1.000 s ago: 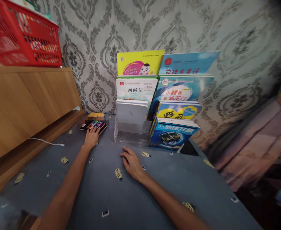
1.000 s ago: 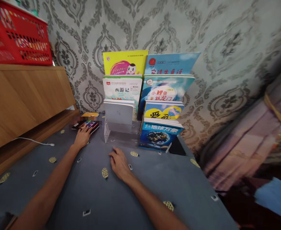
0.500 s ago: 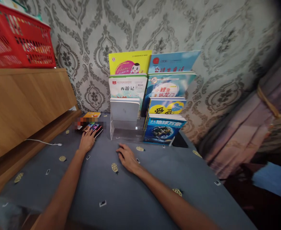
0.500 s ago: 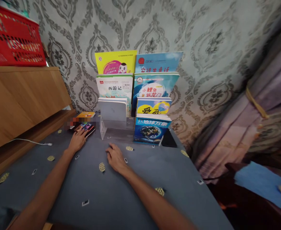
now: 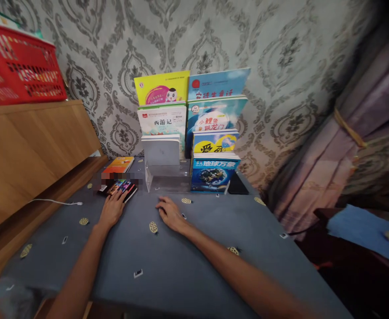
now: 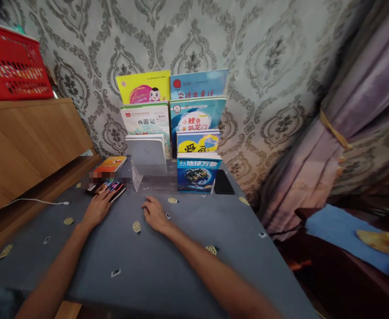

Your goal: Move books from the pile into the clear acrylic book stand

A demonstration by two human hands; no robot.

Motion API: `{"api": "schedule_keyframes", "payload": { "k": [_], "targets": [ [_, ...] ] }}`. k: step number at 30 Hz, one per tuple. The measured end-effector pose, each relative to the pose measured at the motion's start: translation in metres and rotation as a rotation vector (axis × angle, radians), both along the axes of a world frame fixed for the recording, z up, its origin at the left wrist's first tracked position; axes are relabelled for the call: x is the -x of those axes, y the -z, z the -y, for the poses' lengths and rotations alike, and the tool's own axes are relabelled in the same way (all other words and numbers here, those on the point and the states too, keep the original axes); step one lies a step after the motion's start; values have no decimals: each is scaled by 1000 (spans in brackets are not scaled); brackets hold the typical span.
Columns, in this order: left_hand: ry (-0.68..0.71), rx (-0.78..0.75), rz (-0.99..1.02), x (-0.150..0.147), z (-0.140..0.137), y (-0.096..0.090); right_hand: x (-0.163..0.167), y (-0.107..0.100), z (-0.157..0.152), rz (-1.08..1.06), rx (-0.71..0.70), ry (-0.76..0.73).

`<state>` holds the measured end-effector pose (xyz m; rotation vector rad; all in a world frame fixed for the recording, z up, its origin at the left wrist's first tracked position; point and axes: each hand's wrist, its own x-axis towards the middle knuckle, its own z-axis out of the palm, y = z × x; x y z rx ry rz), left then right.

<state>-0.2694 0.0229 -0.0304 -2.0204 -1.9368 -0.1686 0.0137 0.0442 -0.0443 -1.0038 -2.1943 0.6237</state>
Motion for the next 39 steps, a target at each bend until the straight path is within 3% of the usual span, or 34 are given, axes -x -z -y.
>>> {"api": "schedule_keyframes", "payload": {
  "k": [10, 14, 19, 27, 32, 36, 39],
  "targets": [
    [123, -25, -93, -27, 82, 5, -49, -2, 34, 66, 2, -92],
    [169, -52, -130, -60, 113, 4, -84, -6, 53, 43, -6, -92],
    [209, -26, -174, -124, 143, -2, -121, -11, 68, 6, 10, -24],
    [294, 7, -118, -244, 156, -12, -149, -22, 70, -88, -43, 66],
    [282, 41, 49, -306, 150, -22, -172, -38, 55, -214, -59, 228],
    [320, 22, 94, -336, 145, -19, -185, -45, 49, -276, -36, 274],
    [367, -8, 103, -339, 146, -13, -181, -45, 54, -231, -11, 204]
  ]
}}
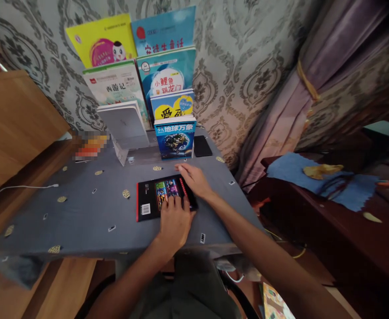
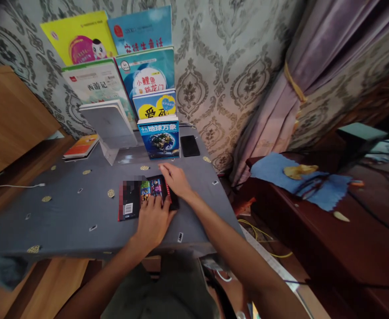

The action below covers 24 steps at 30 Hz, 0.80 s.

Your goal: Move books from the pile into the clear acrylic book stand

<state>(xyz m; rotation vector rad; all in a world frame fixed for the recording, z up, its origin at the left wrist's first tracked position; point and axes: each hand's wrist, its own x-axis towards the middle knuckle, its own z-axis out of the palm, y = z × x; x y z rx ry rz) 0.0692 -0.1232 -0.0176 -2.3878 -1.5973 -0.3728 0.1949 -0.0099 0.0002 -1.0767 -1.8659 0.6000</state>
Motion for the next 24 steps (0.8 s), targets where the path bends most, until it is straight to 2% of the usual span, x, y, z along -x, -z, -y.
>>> {"api": "schedule_keyframes", "payload": {
  "k": [6, 10, 13, 19, 24],
  "targets": [
    [130, -20, 37, 25, 10, 10, 27, 12, 20, 204, -8, -370],
    [144, 37, 85, 34, 14, 10, 34, 23, 22, 293, 15, -472],
    [156, 73, 96, 35, 14, 10, 31, 30, 15, 322, 31, -388],
    [170, 21, 107, 37, 14, 12, 21, 35, 2, 395, 3, -172],
    [145, 49, 91, 39, 22, 7, 8, 34, 17, 538, -77, -42]
  ]
}}
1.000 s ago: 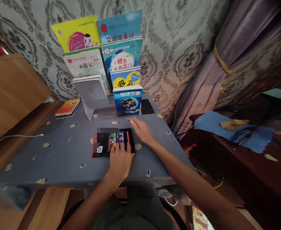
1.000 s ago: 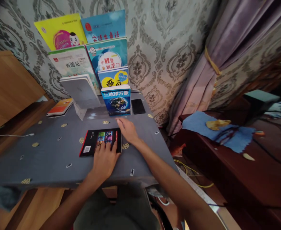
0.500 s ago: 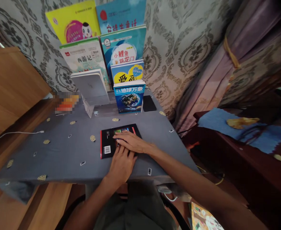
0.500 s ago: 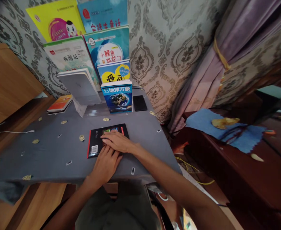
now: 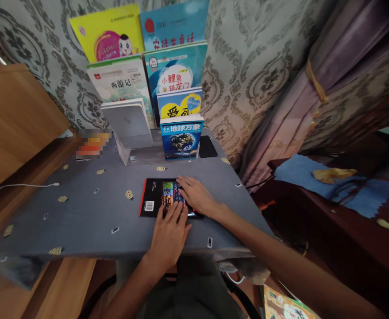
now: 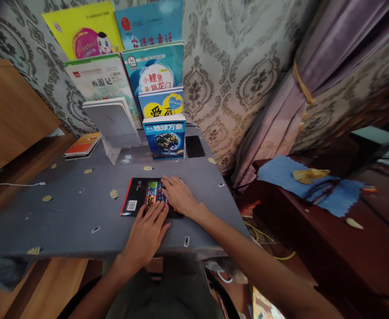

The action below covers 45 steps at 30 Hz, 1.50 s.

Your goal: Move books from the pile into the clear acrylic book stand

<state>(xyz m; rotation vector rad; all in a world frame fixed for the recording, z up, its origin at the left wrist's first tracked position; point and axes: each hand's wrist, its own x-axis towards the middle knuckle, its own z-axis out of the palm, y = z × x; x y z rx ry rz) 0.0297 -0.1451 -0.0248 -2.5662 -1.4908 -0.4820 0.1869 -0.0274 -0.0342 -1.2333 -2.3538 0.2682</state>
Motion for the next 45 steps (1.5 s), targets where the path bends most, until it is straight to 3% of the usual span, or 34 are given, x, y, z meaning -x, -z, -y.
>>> {"api": "schedule_keyframes", "payload": {
  "k": [6, 10, 14, 20, 22, 26, 31, 34, 39, 45],
  "targets": [
    [21, 123, -39, 10, 1, -14, -36, 4, 70, 167, -188, 212],
    [38, 166, -29, 20, -8, -19, -37, 4, 124, 188, -253, 247],
    [57, 144, 8, 25, -14, -19, -32, -7, 141, 175, -227, 239],
    [64, 119, 34, 23, -13, -14, -30, -35, 94, 93, -128, 232],
    [53, 119, 37, 22, -11, -13, -14, -37, 69, 5, -99, 107],
    [21, 120, 53, 18, -9, -15, 32, -28, 21, -20, 1, -142],
    [24, 118, 69, 17, -8, -15, 60, -13, -16, 73, 65, -156],
    [13, 108, 58, 18, -10, -13, 48, -5, -23, 77, 44, -114],
    [18, 111, 41, 19, -11, -11, 1, 6, -24, 47, -2, 18],
    [22, 106, 64, 20, -10, -9, -35, 7, -18, 56, 51, 52]
  ]
}}
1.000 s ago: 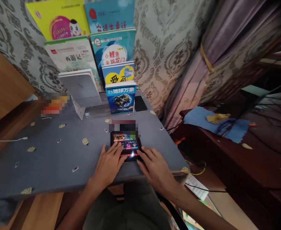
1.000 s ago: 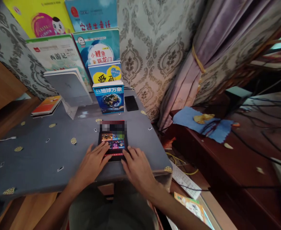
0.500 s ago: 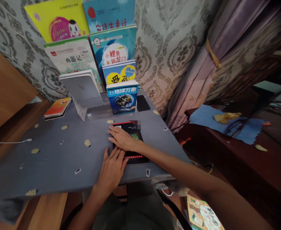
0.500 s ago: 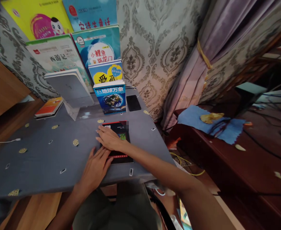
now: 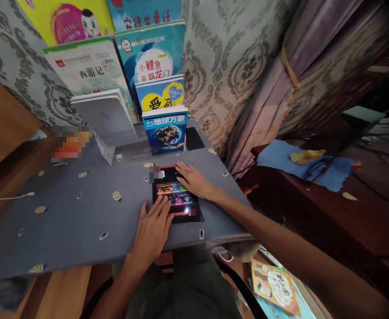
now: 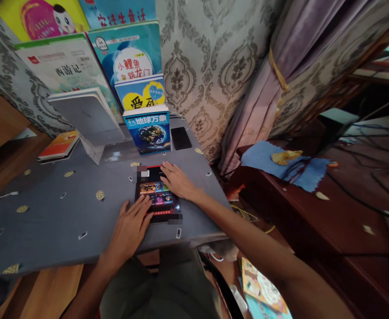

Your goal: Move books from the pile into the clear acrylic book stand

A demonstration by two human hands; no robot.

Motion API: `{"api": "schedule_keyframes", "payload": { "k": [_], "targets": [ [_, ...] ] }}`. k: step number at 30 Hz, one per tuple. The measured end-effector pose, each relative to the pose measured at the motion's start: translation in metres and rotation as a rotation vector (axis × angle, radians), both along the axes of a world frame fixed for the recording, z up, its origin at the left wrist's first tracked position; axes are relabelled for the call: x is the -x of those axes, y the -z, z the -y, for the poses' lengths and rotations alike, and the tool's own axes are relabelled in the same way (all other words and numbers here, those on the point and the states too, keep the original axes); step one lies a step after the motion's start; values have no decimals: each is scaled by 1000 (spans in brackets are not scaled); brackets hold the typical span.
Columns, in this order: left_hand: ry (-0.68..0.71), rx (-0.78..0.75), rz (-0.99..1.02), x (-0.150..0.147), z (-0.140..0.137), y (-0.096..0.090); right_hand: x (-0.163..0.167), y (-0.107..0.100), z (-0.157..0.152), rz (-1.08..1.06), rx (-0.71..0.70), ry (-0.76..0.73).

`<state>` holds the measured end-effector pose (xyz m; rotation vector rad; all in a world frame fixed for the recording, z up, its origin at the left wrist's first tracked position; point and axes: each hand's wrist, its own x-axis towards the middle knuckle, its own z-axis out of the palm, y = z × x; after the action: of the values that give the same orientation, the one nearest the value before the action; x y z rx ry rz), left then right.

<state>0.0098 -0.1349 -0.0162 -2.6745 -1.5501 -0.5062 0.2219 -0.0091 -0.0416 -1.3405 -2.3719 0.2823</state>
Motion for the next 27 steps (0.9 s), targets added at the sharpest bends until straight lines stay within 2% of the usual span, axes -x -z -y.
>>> {"api": "schedule_keyframes", "payload": {
  "k": [5, 14, 17, 20, 27],
  "targets": [
    [8, 3, 39, 1, 0, -1, -4, -3, 27, -2, -36, -15],
    [7, 31, 64, 3, 0, -2, -19, -8, 135, 23, -88, -109],
    [13, 44, 70, 4, 1, -3, -18, -6, 160, 50, -116, -104],
    [33, 53, 78, 6, 4, -4, -15, -1, 171, 61, -155, -88],
    [109, 82, 15, 17, 14, -5, -15, 9, 175, 11, -223, -85]
  ]
}}
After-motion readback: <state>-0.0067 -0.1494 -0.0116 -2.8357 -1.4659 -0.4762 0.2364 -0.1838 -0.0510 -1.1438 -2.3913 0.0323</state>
